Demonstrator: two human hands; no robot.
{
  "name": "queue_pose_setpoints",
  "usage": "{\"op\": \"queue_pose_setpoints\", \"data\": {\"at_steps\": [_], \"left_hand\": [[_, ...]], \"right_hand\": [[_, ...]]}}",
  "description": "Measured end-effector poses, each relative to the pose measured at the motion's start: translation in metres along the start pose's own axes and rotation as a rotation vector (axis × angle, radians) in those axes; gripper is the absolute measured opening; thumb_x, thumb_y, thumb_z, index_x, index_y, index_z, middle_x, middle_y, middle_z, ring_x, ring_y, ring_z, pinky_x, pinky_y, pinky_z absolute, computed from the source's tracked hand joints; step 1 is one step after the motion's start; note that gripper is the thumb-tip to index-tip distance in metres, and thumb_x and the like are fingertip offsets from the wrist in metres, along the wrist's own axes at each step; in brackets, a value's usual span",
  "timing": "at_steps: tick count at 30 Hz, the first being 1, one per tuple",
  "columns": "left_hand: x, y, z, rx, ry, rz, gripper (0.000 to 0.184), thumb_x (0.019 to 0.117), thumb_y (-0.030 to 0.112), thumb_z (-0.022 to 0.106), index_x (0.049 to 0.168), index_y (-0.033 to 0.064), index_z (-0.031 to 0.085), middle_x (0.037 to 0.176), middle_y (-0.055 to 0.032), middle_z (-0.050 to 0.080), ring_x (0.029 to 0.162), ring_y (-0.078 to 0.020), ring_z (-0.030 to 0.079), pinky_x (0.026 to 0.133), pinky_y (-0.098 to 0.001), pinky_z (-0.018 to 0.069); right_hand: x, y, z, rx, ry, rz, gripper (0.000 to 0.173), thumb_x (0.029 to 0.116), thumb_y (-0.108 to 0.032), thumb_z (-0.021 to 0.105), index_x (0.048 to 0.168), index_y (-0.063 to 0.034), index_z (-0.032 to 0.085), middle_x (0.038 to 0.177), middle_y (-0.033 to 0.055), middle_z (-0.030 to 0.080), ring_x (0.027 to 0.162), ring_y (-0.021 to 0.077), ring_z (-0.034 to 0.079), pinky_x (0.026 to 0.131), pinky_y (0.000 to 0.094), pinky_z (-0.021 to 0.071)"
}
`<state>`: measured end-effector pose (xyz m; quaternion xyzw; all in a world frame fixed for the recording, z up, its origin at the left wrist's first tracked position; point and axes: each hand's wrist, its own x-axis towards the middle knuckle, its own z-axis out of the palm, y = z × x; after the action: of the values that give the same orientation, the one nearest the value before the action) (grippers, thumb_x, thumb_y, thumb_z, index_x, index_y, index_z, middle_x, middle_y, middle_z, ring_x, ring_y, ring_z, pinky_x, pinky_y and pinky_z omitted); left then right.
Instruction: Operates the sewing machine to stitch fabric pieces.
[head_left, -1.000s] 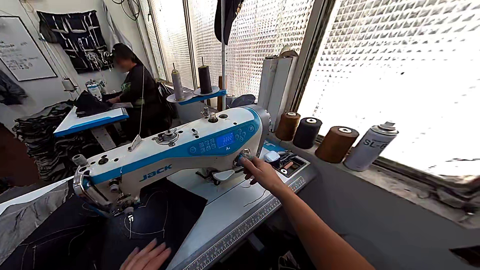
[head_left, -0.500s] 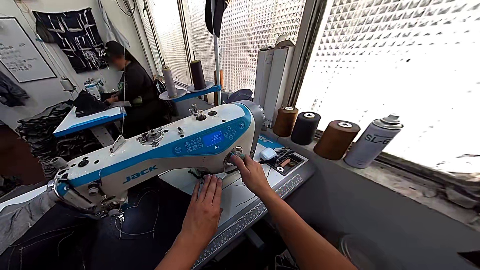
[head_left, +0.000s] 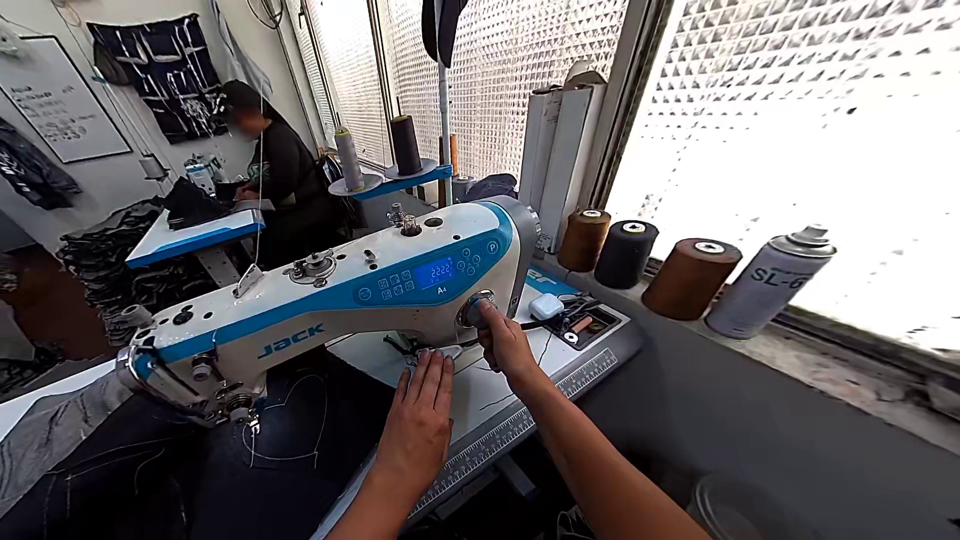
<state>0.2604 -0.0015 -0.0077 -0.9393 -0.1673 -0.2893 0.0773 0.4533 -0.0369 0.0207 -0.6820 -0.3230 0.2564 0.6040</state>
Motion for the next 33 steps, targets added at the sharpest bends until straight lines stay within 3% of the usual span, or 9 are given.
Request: {"op": "queue_pose_setpoints", "data": {"at_steps": [5, 12, 33], "left_hand": [[-0.001, -0.001, 0.003, -0.033, 0.019, -0.013, 0.073, 0.0773, 0.012, 0.080, 0.144, -0.0039, 0.055, 0.153, -0.0186, 0.051, 0.146, -0.0329, 0.045, 0.112, -0.0513, 0.0445], [-0.002, 0.000, 0.003, -0.044, 0.021, -0.033, 0.074, 0.0762, 0.010, 0.081, 0.144, -0.0017, 0.055, 0.153, -0.0171, 0.051, 0.146, -0.0311, 0.045, 0.112, -0.0503, 0.0449], [-0.008, 0.000, 0.006, -0.082, 0.038, -0.057, 0.070, 0.0780, 0.006, 0.079, 0.144, 0.0010, 0.057, 0.151, -0.0147, 0.054, 0.143, -0.0306, 0.049, 0.109, -0.0525, 0.0474]], "right_hand": [[-0.010, -0.016, 0.004, 0.223, -0.018, 0.152, 0.058, 0.1092, -0.055, 0.029, 0.077, -0.0126, 0.051, 0.051, -0.0044, 0.039, 0.038, 0.0053, 0.033, 0.039, 0.0199, 0.0301], [-0.013, -0.026, 0.009, 0.412, -0.005, 0.296, 0.057, 0.1081, -0.058, 0.028, 0.078, -0.0137, 0.049, 0.051, -0.0039, 0.040, 0.037, 0.0058, 0.034, 0.038, 0.0198, 0.0307], [-0.013, -0.028, 0.014, 0.451, -0.018, 0.320, 0.058, 0.1077, -0.059, 0.024, 0.080, -0.0144, 0.048, 0.053, -0.0038, 0.040, 0.039, 0.0061, 0.034, 0.039, 0.0197, 0.0300]]}}
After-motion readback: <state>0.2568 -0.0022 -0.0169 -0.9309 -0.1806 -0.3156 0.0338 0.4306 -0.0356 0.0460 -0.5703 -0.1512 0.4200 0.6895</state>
